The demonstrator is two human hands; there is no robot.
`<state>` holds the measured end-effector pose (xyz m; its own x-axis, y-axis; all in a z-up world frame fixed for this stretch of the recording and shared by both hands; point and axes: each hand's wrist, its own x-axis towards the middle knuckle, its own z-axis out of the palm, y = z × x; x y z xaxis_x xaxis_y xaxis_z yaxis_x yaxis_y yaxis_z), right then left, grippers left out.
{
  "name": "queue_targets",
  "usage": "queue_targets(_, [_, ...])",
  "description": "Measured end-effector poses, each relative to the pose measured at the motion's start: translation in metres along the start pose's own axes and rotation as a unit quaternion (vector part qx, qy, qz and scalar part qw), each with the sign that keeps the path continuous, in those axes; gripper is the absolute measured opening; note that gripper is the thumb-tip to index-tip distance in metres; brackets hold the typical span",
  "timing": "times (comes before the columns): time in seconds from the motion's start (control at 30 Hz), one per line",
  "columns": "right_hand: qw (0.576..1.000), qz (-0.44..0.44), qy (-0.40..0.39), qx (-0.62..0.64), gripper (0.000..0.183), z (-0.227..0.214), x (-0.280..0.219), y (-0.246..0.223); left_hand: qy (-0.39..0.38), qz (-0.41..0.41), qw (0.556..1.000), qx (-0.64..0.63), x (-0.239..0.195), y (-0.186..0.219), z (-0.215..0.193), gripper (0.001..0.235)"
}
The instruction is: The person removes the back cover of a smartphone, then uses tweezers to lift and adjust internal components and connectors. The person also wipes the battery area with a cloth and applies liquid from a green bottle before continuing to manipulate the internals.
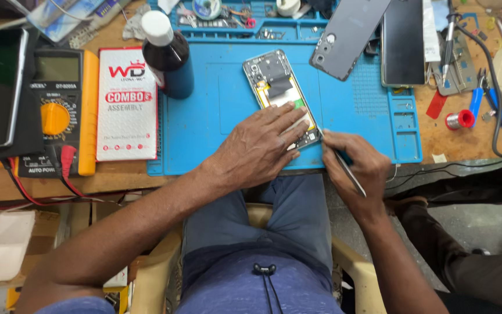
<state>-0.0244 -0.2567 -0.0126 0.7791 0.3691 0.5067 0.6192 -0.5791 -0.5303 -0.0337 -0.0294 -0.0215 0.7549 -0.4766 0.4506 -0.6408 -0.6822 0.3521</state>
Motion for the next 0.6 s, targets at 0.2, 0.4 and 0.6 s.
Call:
queue_targets(0.2, [1.0, -0.006, -0.001, -0.004, 0.016, 0.002, 0.004, 0.0, 0.009, -0.011, 1.0, -0.002, -0.004, 0.001, 0.006, 0.052])
queue_targets(0.4, [1.0, -0.014, 0.006, 0.005, 0.015, 0.002, 0.02, -0.002, 0.018, -0.008, 1.0, -0.002, 0.002, -0.003, -0.001, 0.052])
queue_targets(0.6, [1.0, 0.006, 0.013, 0.019, 0.017, 0.002, 0.021, -0.01, -0.004, -0.014, 1.0, -0.024, 0.003, 0.001, -0.008, 0.053])
